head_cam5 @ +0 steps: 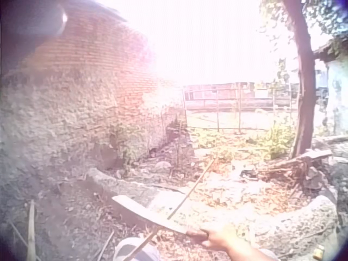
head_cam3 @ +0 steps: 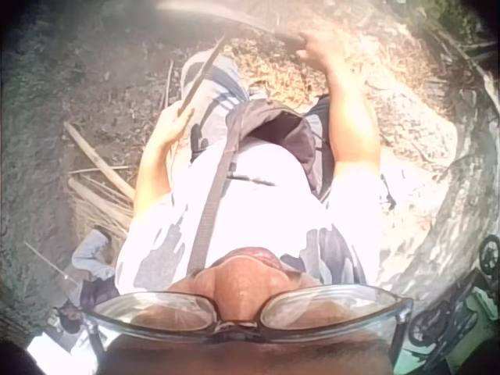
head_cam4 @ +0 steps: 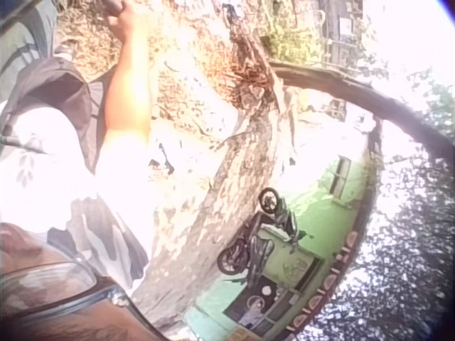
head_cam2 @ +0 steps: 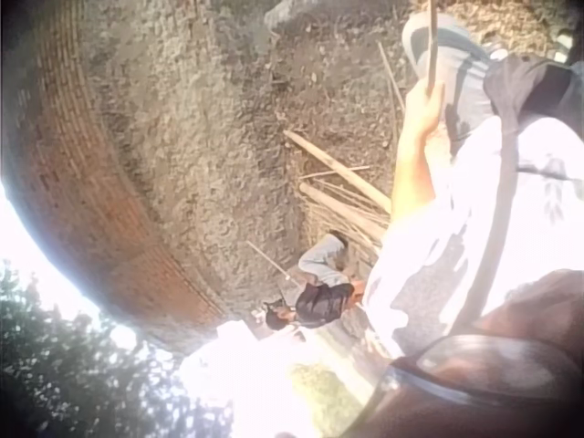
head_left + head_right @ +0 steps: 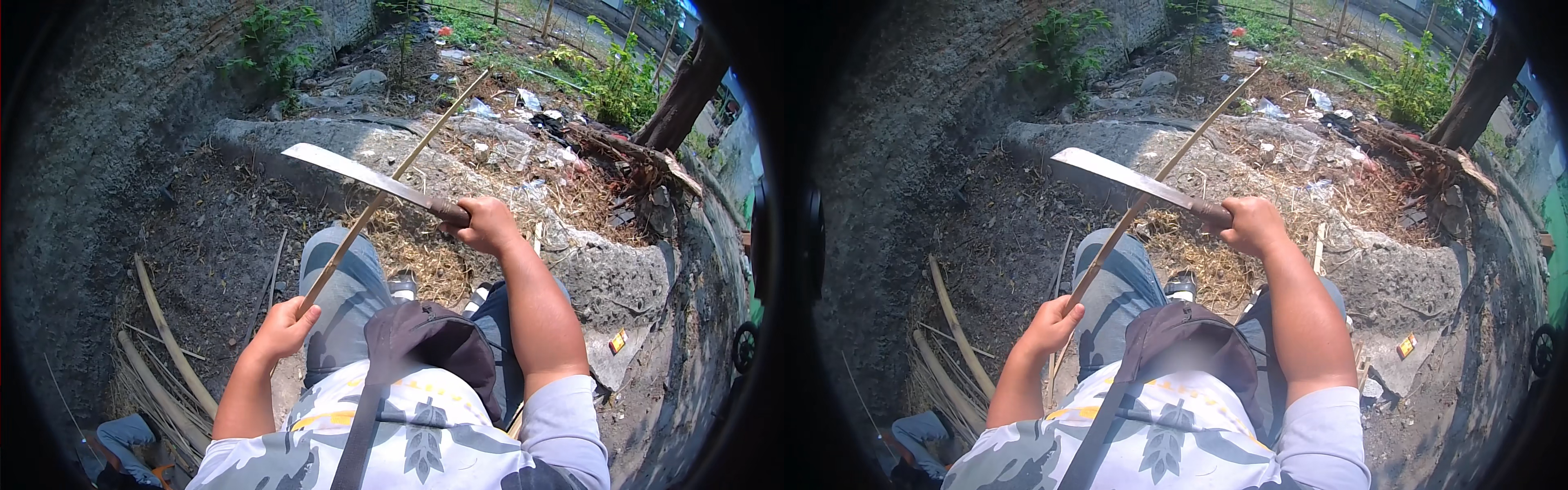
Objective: The person shaves and scrapes a bamboo strip using a machete.
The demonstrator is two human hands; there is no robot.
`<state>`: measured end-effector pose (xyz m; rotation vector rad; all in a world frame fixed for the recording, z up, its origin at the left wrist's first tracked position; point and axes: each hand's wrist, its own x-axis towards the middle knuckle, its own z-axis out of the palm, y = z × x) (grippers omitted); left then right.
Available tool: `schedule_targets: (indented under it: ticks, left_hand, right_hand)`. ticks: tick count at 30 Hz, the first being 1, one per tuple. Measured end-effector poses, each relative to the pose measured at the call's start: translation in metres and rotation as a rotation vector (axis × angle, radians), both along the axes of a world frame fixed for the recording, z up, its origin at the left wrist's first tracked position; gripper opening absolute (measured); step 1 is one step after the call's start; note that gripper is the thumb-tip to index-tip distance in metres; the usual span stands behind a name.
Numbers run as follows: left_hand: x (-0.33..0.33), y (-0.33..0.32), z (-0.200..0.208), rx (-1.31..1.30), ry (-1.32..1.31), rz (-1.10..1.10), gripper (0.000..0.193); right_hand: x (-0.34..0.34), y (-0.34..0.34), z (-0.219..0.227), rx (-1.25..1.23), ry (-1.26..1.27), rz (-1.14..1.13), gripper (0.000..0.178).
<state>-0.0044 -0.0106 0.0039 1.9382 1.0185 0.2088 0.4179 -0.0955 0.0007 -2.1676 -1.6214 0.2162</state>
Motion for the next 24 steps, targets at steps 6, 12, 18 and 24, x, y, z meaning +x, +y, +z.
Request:
schedule_targets:
  ticks: [6, 12, 18, 24]
  left_hand:
    - [-0.013, 0.002, -0.017, -0.087, -0.065, 0.042, 0.052]
    - [-0.008, -0.001, -0.007, -0.043, -0.010, 0.019, 0.053]
    - [0.006, -0.001, 0.005, 0.055, 0.006, 0.008, 0.051]
    - [0.000, -0.003, -0.004, 0.163, 0.012, -0.053, 0.045]
  right_hand:
    - [-0.008, 0.003, -0.006, 0.013, -0.082, 0.145, 0.039]
    - [-0.007, 0.006, -0.005, 0.030, -0.248, 0.199, 0.039]
    - [-0.012, 0.007, -0.013, 0.142, -0.252, 0.146, 0.036]
    - [-0.001, 0.005, -0.015, 0.217, -0.390, 0.082, 0.018]
